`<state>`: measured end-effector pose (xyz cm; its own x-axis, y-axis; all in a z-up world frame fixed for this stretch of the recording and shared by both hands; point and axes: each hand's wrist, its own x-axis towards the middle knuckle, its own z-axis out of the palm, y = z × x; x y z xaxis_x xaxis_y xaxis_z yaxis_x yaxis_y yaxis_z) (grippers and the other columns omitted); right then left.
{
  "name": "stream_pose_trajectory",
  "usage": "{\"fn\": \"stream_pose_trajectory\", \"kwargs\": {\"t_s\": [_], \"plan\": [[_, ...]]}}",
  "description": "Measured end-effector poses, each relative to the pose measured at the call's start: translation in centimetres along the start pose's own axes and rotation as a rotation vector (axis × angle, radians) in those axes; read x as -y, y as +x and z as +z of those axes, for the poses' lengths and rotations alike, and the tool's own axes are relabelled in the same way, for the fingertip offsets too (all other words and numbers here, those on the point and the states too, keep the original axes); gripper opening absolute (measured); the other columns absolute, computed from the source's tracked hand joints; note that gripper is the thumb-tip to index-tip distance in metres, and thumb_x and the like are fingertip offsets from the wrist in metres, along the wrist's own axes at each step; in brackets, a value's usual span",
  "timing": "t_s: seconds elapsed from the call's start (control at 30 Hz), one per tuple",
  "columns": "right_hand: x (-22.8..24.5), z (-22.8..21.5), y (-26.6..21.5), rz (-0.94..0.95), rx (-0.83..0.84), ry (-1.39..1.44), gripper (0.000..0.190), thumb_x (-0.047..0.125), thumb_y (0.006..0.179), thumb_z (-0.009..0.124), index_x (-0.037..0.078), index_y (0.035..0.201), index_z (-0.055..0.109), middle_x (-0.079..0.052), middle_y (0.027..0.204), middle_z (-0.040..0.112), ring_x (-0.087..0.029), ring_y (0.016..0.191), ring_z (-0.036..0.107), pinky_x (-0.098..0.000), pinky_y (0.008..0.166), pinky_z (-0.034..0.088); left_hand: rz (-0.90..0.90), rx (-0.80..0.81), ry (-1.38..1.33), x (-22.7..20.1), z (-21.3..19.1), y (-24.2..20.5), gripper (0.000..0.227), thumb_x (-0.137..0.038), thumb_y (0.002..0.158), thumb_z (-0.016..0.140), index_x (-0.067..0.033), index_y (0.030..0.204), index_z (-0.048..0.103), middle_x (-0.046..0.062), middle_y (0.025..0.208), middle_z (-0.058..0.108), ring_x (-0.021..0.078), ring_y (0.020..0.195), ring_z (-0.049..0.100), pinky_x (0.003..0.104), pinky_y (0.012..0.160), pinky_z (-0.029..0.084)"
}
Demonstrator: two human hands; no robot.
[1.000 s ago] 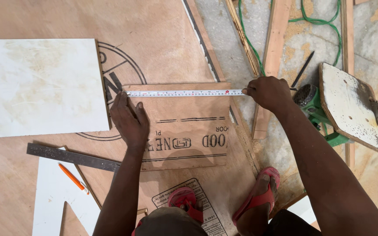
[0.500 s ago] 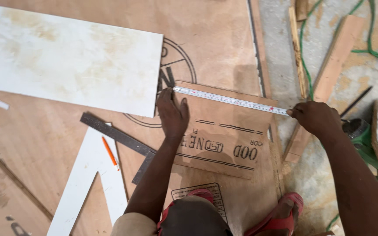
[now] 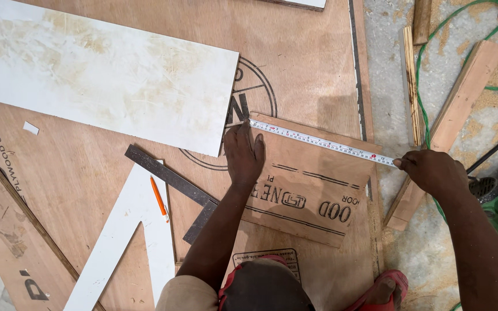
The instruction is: The person measures and marks a piece of plywood with a tape measure and pencil, then uses a square ruler to draw straight lines. They cut the wood with a handheld electric saw and later measure another piece of plywood.
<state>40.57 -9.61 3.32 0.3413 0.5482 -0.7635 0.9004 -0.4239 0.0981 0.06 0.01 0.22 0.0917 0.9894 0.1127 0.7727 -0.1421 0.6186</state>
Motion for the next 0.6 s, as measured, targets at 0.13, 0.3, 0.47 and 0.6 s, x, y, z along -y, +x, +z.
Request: {"fn": "stream_pose_trajectory", "kwargs": {"t_s": [0.13,0.3,0.47,0.6], "plan": [[0.01,0.14,0.15,0.002,0.016,0.005,0.055,0.066,0.1,0.048,0.026,0.122,0.079,-0.008,0.099,0.081,-0.029,0.101,0.076,-0.0516,0.091,0.059,-0.041,0.003,-0.005,0.05,0.11,0.07,0.045,-0.02,0.1,0.063,0.0024,0.139,0.057,0.022,0.123,0.054,0.0377,0.118,0.054,0.05,0.101,0.047],[-0.07,0.16,0.16,-0.008,0.004,0.005,0.053,0.065,0.1,0.049,0.026,0.121,0.079,-0.005,0.104,0.08,-0.028,0.102,0.075,-0.0504,0.091,0.058,-0.02,0.006,0.035,0.08,0.14,0.17,0.046,-0.02,0.1,0.062,0.0032,0.14,0.055,0.023,0.124,0.054,0.0376,0.118,0.054,0.051,0.101,0.046],[0.05,0.1,0.05,0.012,0.005,0.022,0.053,0.065,0.099,0.051,0.026,0.122,0.079,-0.005,0.106,0.08,-0.028,0.104,0.075,-0.0502,0.091,0.058,0.05,0.005,0.017,-0.42,-0.46,0.29,0.048,-0.021,0.101,0.062,0.002,0.143,0.055,0.024,0.127,0.054,0.037,0.117,0.052,0.051,0.099,0.045],[-0.02,0.04,0.21,-0.008,-0.025,0.013,0.053,0.065,0.098,0.051,0.026,0.122,0.077,-0.004,0.108,0.078,-0.029,0.105,0.073,-0.052,0.089,0.058,0.032,0.021,0.051,-0.7,-0.42,0.27,0.034,-0.023,0.101,0.064,-0.0054,0.13,0.065,0.022,0.129,0.055,0.0354,0.118,0.052,0.051,0.1,0.044]]}}
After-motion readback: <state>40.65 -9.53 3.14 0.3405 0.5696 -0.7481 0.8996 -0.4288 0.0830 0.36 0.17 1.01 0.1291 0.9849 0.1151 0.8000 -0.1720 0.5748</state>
